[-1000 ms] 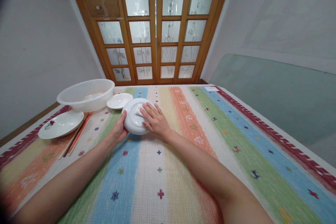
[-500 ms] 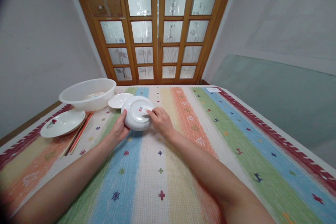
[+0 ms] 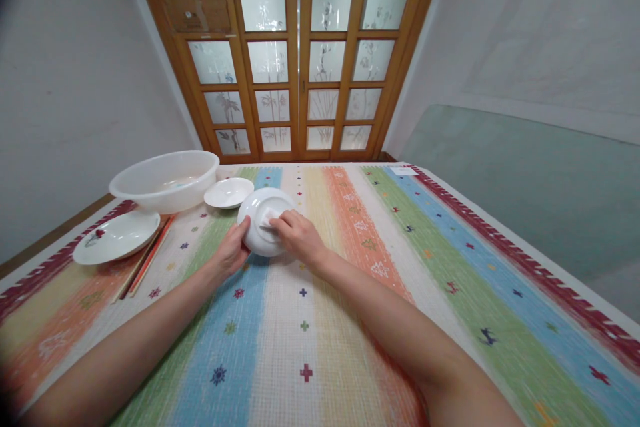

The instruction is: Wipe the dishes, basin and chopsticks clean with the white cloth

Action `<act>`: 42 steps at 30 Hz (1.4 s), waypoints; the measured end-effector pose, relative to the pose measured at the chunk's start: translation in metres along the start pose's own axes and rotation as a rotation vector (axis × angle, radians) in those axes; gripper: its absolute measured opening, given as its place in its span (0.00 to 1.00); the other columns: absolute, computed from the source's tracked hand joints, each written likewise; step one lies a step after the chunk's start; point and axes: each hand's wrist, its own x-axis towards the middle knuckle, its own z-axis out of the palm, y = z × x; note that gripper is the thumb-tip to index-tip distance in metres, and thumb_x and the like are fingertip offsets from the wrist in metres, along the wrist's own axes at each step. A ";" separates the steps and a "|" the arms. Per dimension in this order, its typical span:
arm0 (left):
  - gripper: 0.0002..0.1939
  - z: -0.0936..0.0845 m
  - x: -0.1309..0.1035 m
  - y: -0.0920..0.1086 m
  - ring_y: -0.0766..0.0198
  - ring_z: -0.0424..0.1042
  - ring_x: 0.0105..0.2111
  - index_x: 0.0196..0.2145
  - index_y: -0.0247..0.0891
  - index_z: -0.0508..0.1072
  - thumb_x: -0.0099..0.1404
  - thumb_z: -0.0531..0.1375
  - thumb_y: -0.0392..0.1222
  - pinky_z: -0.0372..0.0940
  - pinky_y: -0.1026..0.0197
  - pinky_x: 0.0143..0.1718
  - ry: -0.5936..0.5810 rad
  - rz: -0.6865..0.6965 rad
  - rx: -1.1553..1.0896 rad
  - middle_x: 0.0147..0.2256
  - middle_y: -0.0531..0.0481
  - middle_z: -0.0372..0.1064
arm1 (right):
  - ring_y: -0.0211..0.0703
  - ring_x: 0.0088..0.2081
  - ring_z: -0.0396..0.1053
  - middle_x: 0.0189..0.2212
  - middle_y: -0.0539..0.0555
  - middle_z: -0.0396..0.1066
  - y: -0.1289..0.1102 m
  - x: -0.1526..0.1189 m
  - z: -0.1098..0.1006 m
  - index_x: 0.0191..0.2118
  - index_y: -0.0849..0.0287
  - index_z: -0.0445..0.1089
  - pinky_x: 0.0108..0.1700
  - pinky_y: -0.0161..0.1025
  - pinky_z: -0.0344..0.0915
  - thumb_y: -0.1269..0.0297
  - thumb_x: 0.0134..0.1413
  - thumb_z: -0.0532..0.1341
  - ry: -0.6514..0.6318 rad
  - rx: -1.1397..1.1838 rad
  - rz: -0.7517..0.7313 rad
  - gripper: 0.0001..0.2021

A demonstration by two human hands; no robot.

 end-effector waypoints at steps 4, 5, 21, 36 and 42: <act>0.29 -0.002 0.000 -0.003 0.50 0.77 0.45 0.47 0.32 0.77 0.54 0.74 0.54 0.71 0.54 0.50 -0.047 0.008 0.047 0.42 0.40 0.79 | 0.45 0.40 0.67 0.38 0.56 0.72 -0.002 0.003 -0.004 0.48 0.57 0.72 0.42 0.40 0.66 0.68 0.71 0.53 -0.015 0.013 -0.074 0.10; 0.29 -0.002 0.000 -0.003 0.49 0.77 0.46 0.47 0.32 0.77 0.54 0.74 0.54 0.70 0.54 0.50 -0.054 0.009 0.058 0.43 0.40 0.79 | 0.45 0.40 0.67 0.38 0.56 0.71 -0.002 0.003 -0.006 0.48 0.57 0.71 0.42 0.40 0.65 0.68 0.70 0.53 0.006 -0.003 -0.008 0.10; 0.29 -0.006 0.002 -0.007 0.53 0.77 0.42 0.48 0.32 0.77 0.56 0.73 0.56 0.71 0.58 0.43 -0.058 0.027 0.098 0.42 0.41 0.79 | 0.43 0.39 0.66 0.38 0.54 0.70 0.002 0.003 -0.008 0.45 0.56 0.69 0.40 0.37 0.61 0.65 0.68 0.55 -0.167 0.071 -0.015 0.06; 0.29 -0.005 0.002 -0.006 0.49 0.76 0.49 0.47 0.33 0.78 0.54 0.74 0.55 0.69 0.54 0.53 -0.023 0.032 0.073 0.44 0.41 0.79 | 0.45 0.40 0.68 0.39 0.55 0.72 0.005 0.007 -0.014 0.44 0.57 0.67 0.42 0.39 0.61 0.67 0.67 0.57 -0.153 0.024 0.147 0.03; 0.29 -0.004 0.001 -0.006 0.49 0.77 0.46 0.47 0.33 0.78 0.54 0.74 0.56 0.70 0.54 0.50 -0.013 0.027 0.096 0.42 0.41 0.80 | 0.44 0.38 0.67 0.36 0.54 0.71 0.000 0.010 -0.018 0.41 0.56 0.68 0.39 0.39 0.60 0.67 0.67 0.56 -0.215 0.028 -0.035 0.03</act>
